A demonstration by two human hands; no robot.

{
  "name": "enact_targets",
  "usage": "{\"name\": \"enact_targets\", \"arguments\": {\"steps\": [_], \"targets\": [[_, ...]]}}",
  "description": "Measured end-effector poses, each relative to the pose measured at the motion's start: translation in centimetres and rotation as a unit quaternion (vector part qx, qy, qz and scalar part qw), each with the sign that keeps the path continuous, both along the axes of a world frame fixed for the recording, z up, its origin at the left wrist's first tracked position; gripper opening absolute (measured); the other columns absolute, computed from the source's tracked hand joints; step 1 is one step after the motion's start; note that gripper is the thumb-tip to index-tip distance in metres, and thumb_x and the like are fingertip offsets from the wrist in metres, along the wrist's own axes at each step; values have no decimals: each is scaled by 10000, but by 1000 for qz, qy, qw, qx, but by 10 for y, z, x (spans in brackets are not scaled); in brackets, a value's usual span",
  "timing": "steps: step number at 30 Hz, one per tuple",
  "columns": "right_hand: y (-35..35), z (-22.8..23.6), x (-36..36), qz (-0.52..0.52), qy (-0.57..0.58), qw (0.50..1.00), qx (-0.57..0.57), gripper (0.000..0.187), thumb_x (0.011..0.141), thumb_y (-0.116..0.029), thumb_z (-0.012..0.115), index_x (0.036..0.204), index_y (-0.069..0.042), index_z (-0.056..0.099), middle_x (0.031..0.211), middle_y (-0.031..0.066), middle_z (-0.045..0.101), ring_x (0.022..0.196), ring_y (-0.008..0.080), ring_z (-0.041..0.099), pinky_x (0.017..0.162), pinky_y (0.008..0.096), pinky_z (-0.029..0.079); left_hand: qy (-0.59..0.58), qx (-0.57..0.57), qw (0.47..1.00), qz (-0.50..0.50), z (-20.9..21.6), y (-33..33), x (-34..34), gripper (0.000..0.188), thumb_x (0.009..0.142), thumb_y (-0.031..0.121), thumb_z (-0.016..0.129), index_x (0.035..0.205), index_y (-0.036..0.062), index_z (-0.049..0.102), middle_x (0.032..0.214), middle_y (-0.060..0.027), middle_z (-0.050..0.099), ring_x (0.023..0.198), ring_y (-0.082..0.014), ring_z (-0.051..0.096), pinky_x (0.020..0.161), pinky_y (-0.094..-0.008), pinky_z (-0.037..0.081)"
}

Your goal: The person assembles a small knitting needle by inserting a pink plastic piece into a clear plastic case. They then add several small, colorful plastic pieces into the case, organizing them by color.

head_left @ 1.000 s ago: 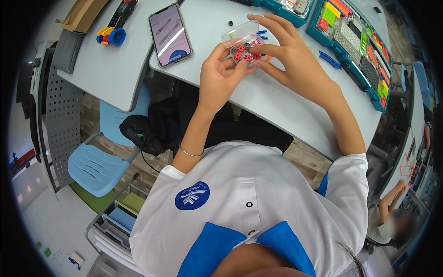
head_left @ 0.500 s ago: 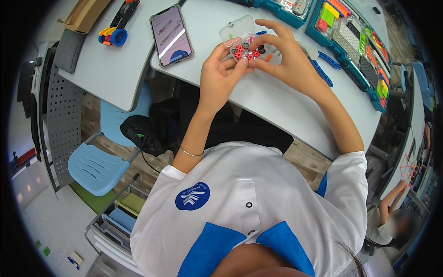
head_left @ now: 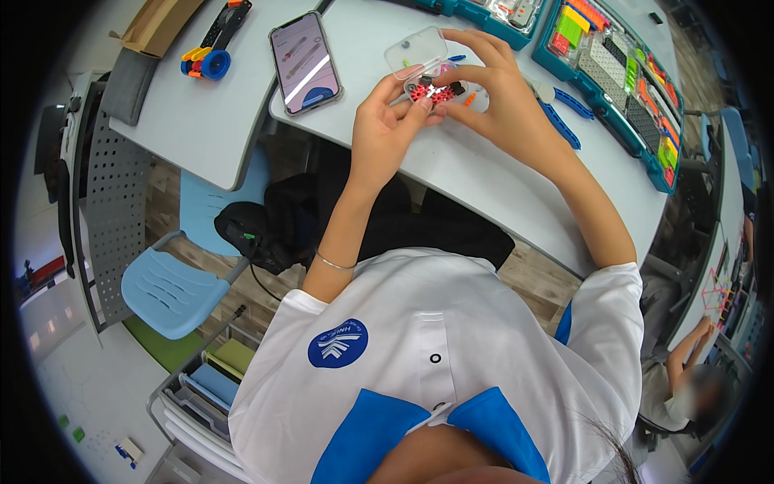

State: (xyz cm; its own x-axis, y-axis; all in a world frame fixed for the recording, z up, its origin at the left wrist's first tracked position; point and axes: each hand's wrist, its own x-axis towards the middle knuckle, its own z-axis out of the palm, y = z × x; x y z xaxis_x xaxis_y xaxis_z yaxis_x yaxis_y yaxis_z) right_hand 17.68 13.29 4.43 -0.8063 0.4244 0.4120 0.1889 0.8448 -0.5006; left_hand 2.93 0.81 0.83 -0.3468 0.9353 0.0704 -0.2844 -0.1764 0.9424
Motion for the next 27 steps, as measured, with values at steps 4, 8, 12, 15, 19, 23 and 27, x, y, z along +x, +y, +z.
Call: {"name": "enact_targets", "arguments": {"steps": [4,8,12,15,19,23,27], "targets": [[2,-4,0,-23,2,994,-107,205,795,-205,834,962,-99,781,1509,109,511,1392,347,413,1080,435,445,-1,10,1000,12,-1,0,0,417,1007,-9,585,1390,-119,463,1278,-208,609,1093,-249,699,902,-345,640],[1,-3,-1,-17,-1,959,-282,185,826,-237,824,953,-109,780,1501,118,523,1319,297,494,1040,409,460,-9,21,1000,14,-4,1,-1,410,1015,16,588,1382,-121,467,1277,-206,610,1118,-241,682,900,-354,647],[14,0,2,14,17,887,-461,183,848,-249,816,948,-100,781,1481,132,546,1241,262,567,1012,399,477,8,34,999,14,-6,-2,-1,418,1022,66,597,1393,-97,499,1285,-171,625,1145,-232,673,939,-376,619],[35,-13,5,-4,115,926,-359,166,854,-233,811,928,-88,778,1436,142,585,1187,237,603,899,357,531,3,44,999,17,-8,-2,-2,412,1020,72,605,1381,-100,506,1278,-166,627,1145,-230,671,946,-379,616],[43,6,22,-4,169,927,-336,150,980,-206,698,1049,-73,709,1081,64,747,995,128,695,901,286,512,10,63,997,31,-16,2,0,455,981,78,676,1365,-106,515,1268,-169,631,1127,-225,679,958,-350,602],[18,14,25,11,97,957,-274,156,979,-185,710,1067,-61,677,952,12,736,831,93,681,731,234,511,38,66,996,44,-20,4,2,483,932,73,743,1332,-107,540,1229,-167,652,1097,-211,689,958,-308,591],[-10,18,20,9,20,994,-104,120,942,-112,720,1030,-30,721,920,43,736,691,108,657,623,266,518,9,78,996,48,-21,8,0,405,948,69,719,1286,-101,572,1204,-157,668,1061,-205,700,932,-313,608]]}}
